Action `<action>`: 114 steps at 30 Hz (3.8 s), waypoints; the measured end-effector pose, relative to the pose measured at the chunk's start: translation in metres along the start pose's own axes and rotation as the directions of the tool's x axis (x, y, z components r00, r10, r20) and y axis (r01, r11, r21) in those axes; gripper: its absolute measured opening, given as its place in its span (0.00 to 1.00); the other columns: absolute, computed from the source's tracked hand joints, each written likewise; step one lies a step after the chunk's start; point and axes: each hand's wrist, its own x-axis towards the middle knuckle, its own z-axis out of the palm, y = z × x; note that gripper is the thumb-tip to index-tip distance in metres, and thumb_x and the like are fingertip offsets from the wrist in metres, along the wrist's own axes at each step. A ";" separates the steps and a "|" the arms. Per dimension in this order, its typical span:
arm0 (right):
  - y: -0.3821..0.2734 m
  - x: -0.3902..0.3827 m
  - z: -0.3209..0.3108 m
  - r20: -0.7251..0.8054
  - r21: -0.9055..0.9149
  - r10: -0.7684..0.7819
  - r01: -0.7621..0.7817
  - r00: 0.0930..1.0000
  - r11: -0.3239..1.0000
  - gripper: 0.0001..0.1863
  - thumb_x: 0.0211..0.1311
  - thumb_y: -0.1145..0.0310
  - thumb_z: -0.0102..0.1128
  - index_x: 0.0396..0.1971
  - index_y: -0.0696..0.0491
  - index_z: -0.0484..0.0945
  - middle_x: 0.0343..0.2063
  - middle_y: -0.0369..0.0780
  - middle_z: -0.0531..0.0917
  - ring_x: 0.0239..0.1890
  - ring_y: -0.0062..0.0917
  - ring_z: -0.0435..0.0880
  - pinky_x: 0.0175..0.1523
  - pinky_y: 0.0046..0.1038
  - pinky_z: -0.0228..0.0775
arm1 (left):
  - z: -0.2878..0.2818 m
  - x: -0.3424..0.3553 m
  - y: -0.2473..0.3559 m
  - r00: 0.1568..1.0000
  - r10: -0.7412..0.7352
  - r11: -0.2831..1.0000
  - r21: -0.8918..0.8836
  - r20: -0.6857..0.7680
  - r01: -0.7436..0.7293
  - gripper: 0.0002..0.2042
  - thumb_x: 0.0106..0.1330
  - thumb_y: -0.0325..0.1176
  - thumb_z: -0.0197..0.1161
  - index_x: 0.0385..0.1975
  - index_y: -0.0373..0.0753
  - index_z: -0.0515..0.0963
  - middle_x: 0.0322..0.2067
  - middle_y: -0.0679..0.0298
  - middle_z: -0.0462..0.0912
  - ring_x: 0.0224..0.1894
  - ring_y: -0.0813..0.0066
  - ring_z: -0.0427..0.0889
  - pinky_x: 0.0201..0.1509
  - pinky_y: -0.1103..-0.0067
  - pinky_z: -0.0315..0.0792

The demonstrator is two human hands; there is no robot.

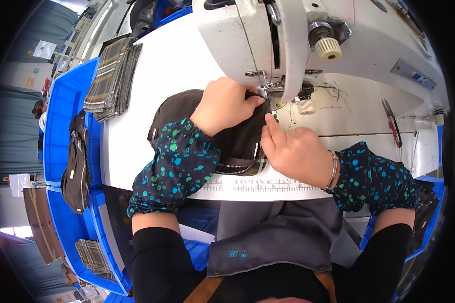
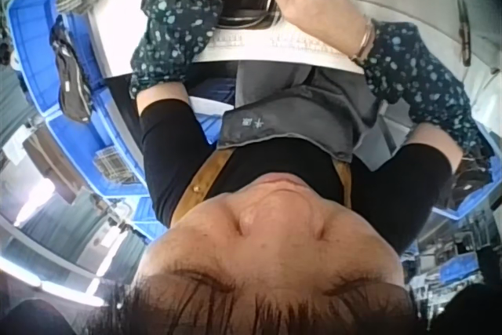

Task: The person sews a zipper onto a dark fabric pouch using an industrial sewing machine. They align the zipper tape with the fabric edge, guide the material under the presser foot, and stitch along the length of the zipper. The person repeats this process for multiple pouches, moving finished items to a blue bin and retrieving new ones from a stack.

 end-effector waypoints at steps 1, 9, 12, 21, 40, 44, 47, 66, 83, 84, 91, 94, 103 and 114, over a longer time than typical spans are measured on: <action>0.002 0.001 0.001 0.008 -0.005 0.007 -0.007 1.000 1.000 0.16 0.49 0.70 0.63 0.35 0.65 0.85 0.41 0.64 0.87 0.15 0.19 0.80 0.20 0.23 0.69 | 0.001 0.004 -0.003 1.000 0.026 0.999 0.025 -0.011 -0.026 0.12 0.59 0.38 0.73 0.39 0.40 0.88 0.33 0.53 0.89 0.37 0.47 0.87 0.42 0.59 0.80; 0.010 0.001 0.002 0.018 0.069 0.038 -0.039 0.999 0.997 0.15 0.50 0.71 0.63 0.36 0.65 0.84 0.43 0.64 0.87 0.17 0.22 0.82 0.20 0.24 0.70 | 0.005 0.013 -0.008 0.997 0.062 0.997 -0.050 -0.035 -0.063 0.14 0.61 0.35 0.74 0.46 0.39 0.87 0.41 0.57 0.90 0.43 0.54 0.87 0.48 0.65 0.80; 0.011 0.001 -0.001 0.017 0.076 0.039 -0.040 0.999 0.996 0.15 0.50 0.71 0.63 0.36 0.65 0.84 0.41 0.62 0.88 0.19 0.22 0.84 0.20 0.24 0.71 | 0.007 0.014 -0.008 0.999 0.046 0.998 -0.038 -0.028 -0.047 0.14 0.61 0.37 0.74 0.45 0.42 0.87 0.40 0.57 0.90 0.43 0.51 0.87 0.47 0.63 0.80; 0.015 0.005 0.005 -0.039 0.106 0.067 -0.063 0.997 0.992 0.14 0.50 0.71 0.63 0.36 0.64 0.84 0.24 0.42 0.84 0.21 0.22 0.84 0.21 0.26 0.72 | 0.009 0.009 -0.017 0.951 0.129 0.979 0.189 -0.280 -0.077 0.12 0.56 0.41 0.76 0.37 0.44 0.89 0.32 0.59 0.88 0.39 0.52 0.86 0.48 0.61 0.75; -0.014 -0.011 -0.020 -0.029 0.078 -0.068 0.070 0.997 0.994 0.13 0.50 0.66 0.63 0.30 0.61 0.85 0.35 0.55 0.89 0.20 0.21 0.80 0.24 0.23 0.65 | -0.019 -0.072 0.064 0.984 0.157 0.981 0.101 0.086 -0.165 0.20 0.57 0.27 0.68 0.52 0.36 0.83 0.29 0.60 0.85 0.31 0.59 0.85 0.38 0.67 0.75; -0.012 -0.009 -0.016 -0.068 0.050 -0.119 0.123 0.991 0.991 0.13 0.48 0.66 0.63 0.27 0.61 0.85 0.32 0.56 0.88 0.20 0.23 0.81 0.24 0.23 0.65 | -0.011 -0.073 0.068 0.991 0.134 0.989 0.056 -0.003 -0.134 0.12 0.62 0.25 0.67 0.45 0.36 0.85 0.29 0.59 0.86 0.30 0.58 0.84 0.36 0.67 0.74; -0.012 -0.009 -0.015 -0.077 0.066 -0.122 0.127 0.990 0.990 0.13 0.47 0.66 0.63 0.27 0.62 0.84 0.31 0.56 0.88 0.21 0.24 0.82 0.23 0.23 0.65 | -0.010 -0.073 0.068 0.993 0.119 0.992 0.038 0.010 -0.120 0.12 0.63 0.25 0.67 0.45 0.36 0.85 0.29 0.59 0.86 0.31 0.58 0.85 0.36 0.67 0.74; 0.000 -0.001 -0.002 -0.039 0.060 -0.019 0.021 0.999 0.998 0.11 0.50 0.69 0.63 0.29 0.63 0.83 0.35 0.61 0.88 0.16 0.22 0.81 0.22 0.23 0.69 | 0.002 -0.048 0.054 0.993 0.101 0.994 0.050 -0.065 -0.098 0.11 0.65 0.29 0.67 0.45 0.35 0.86 0.30 0.57 0.85 0.32 0.55 0.84 0.36 0.66 0.75; -0.001 -0.004 -0.001 -0.040 0.089 0.004 -0.001 0.999 0.996 0.14 0.49 0.69 0.63 0.32 0.64 0.83 0.35 0.59 0.88 0.17 0.22 0.82 0.22 0.24 0.70 | 0.005 -0.050 0.053 0.992 0.098 0.994 -0.037 -0.082 -0.102 0.11 0.65 0.27 0.67 0.46 0.36 0.87 0.30 0.59 0.79 0.31 0.55 0.82 0.34 0.67 0.75; 0.000 -0.003 -0.001 -0.037 0.065 0.014 -0.011 0.999 0.998 0.13 0.50 0.69 0.63 0.32 0.64 0.83 0.34 0.58 0.88 0.17 0.22 0.81 0.22 0.24 0.70 | 0.006 -0.047 0.052 0.991 0.108 0.994 -0.019 -0.084 -0.109 0.11 0.65 0.27 0.67 0.46 0.36 0.87 0.30 0.58 0.79 0.31 0.55 0.82 0.34 0.66 0.76; 0.010 0.000 0.002 0.043 0.055 0.072 -0.074 0.996 0.996 0.14 0.53 0.70 0.63 0.37 0.62 0.83 0.40 0.52 0.87 0.19 0.21 0.81 0.25 0.25 0.71 | 0.011 -0.035 0.043 0.987 0.106 0.994 0.045 -0.119 -0.102 0.08 0.65 0.31 0.67 0.42 0.39 0.87 0.31 0.61 0.79 0.32 0.58 0.81 0.37 0.66 0.74; 0.010 -0.002 0.001 0.076 0.091 0.088 -0.095 0.993 0.991 0.15 0.53 0.70 0.64 0.40 0.62 0.84 0.47 0.53 0.88 0.20 0.21 0.82 0.27 0.25 0.72 | 0.000 -0.038 0.051 0.987 0.098 0.991 0.108 -0.128 -0.084 0.08 0.63 0.31 0.69 0.40 0.41 0.88 0.31 0.63 0.78 0.31 0.61 0.82 0.35 0.67 0.75; 0.008 -0.003 0.001 -0.041 0.145 0.038 -0.031 0.998 0.989 0.10 0.51 0.69 0.63 0.31 0.59 0.82 0.37 0.51 0.88 0.19 0.21 0.81 0.24 0.26 0.71 | 0.006 -0.058 0.052 0.940 0.293 0.890 0.410 -0.174 -0.201 0.11 0.57 0.31 0.68 0.40 0.42 0.87 0.32 0.69 0.72 0.28 0.74 0.79 0.29 0.76 0.75; 0.007 -0.004 0.000 -0.013 0.188 0.032 -0.029 0.999 0.982 0.10 0.52 0.68 0.63 0.32 0.59 0.82 0.42 0.53 0.88 0.19 0.21 0.83 0.25 0.26 0.73 | 0.006 -0.057 0.053 0.941 0.277 0.883 0.436 -0.193 -0.171 0.13 0.57 0.31 0.67 0.43 0.43 0.88 0.34 0.69 0.72 0.33 0.73 0.79 0.30 0.76 0.76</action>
